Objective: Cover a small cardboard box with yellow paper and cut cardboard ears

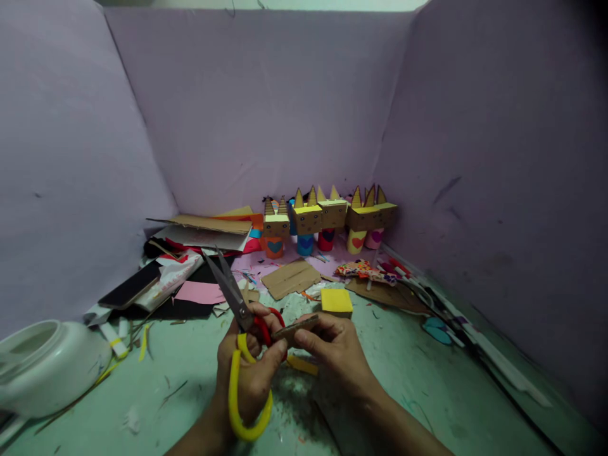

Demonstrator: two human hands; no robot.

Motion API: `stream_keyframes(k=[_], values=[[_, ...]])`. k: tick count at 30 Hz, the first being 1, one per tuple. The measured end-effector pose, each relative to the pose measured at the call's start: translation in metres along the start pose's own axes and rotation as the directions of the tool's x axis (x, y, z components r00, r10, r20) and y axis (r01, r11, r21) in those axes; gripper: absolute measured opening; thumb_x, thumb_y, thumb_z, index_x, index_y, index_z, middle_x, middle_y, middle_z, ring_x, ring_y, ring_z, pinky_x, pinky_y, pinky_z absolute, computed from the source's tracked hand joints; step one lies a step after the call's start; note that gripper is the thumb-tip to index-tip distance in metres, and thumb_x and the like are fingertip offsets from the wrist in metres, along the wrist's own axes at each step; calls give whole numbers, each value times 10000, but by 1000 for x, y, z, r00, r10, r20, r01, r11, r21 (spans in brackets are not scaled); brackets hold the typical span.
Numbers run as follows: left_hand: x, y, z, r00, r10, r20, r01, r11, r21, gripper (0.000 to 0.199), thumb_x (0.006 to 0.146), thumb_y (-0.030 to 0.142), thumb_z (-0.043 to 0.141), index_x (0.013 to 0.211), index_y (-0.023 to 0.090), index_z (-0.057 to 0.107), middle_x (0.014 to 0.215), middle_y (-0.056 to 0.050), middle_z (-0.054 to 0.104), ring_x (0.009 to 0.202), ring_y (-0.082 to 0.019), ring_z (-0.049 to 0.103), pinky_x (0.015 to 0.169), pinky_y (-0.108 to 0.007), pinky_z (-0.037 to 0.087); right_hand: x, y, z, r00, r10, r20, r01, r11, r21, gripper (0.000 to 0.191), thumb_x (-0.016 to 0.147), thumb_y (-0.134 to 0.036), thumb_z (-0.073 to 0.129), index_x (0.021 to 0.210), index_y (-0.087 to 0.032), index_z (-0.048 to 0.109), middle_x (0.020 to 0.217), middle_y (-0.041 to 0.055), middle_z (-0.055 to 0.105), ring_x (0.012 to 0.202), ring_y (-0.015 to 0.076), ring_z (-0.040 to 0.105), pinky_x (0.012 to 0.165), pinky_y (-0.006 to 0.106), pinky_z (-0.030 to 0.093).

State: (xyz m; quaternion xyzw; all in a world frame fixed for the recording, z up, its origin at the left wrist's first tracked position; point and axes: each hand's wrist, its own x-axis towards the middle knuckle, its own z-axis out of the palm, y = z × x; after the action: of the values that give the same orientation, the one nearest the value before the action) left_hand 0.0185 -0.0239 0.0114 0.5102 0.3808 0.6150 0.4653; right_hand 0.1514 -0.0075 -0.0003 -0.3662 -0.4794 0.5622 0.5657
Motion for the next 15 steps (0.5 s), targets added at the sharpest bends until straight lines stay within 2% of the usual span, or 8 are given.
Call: stream_keyframes(k=[7,11,15], values=[[0,-3,-2,999,-33,29,33,999,-16,364,680,154,650,962,218,430,701,39,525,590,-113,524,494,-220,446,1,1,-1,999,20,30,-21,1000,23,252,591,-375,750,673,-141,711,611,33,661,578,151,575,572,262,442],[2,-4,-5,996,-84,31,84,996,-14,367,694,184,666,988,210,448,773,10,567,666,-140,576,548,-246,499,1,3,-1,988,156,13,-156,970,187,266,594,-379,753,686,-135,702,615,37,668,554,146,583,576,268,454],[4,-3,-6,981,-166,97,172,984,-53,348,735,236,636,1029,192,455,787,-16,606,611,-154,614,571,-300,532,2,1,-3,957,287,32,-282,906,316,290,603,-383,746,712,-123,679,616,46,669,521,140,588,549,257,458]])
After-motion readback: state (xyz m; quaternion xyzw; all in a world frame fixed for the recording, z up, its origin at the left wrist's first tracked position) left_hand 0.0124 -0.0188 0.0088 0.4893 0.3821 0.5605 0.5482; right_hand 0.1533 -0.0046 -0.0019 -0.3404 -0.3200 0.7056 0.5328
